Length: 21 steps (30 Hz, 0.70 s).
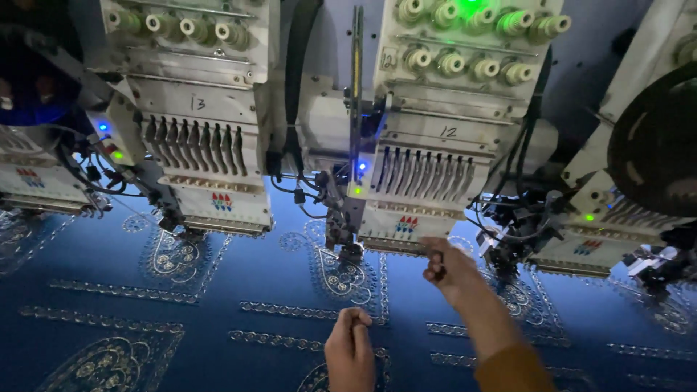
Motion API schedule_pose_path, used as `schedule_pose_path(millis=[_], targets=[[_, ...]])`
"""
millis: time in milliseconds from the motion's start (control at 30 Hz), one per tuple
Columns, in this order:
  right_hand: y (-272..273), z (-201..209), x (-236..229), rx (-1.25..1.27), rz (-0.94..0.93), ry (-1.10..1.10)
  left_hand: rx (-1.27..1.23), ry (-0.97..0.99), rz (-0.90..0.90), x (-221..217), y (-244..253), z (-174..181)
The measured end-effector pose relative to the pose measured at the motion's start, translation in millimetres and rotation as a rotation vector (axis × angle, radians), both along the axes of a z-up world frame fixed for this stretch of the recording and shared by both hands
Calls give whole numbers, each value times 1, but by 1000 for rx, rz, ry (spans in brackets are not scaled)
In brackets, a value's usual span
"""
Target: Threading and setting up a multi-head industrial embroidery machine using tweezers.
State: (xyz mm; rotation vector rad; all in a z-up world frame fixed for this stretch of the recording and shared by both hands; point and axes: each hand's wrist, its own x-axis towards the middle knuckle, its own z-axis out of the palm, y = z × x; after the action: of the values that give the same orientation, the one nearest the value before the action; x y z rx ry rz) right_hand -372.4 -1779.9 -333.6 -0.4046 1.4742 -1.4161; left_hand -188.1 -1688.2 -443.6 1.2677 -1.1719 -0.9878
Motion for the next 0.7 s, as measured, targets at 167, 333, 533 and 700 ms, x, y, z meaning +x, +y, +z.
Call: schedule_pose_path(millis=[167, 333, 533, 700], targets=[[8, 5, 8, 14, 74, 27, 69, 1, 62, -1, -2, -1], [3, -1, 1, 81, 43, -2, 144, 72, 52, 2, 4, 17], [32, -18, -15, -3, 399, 43, 351, 49, -116, 52, 23, 76], [118, -50, 43, -292, 731, 900, 47, -230, -249, 123, 79, 131]])
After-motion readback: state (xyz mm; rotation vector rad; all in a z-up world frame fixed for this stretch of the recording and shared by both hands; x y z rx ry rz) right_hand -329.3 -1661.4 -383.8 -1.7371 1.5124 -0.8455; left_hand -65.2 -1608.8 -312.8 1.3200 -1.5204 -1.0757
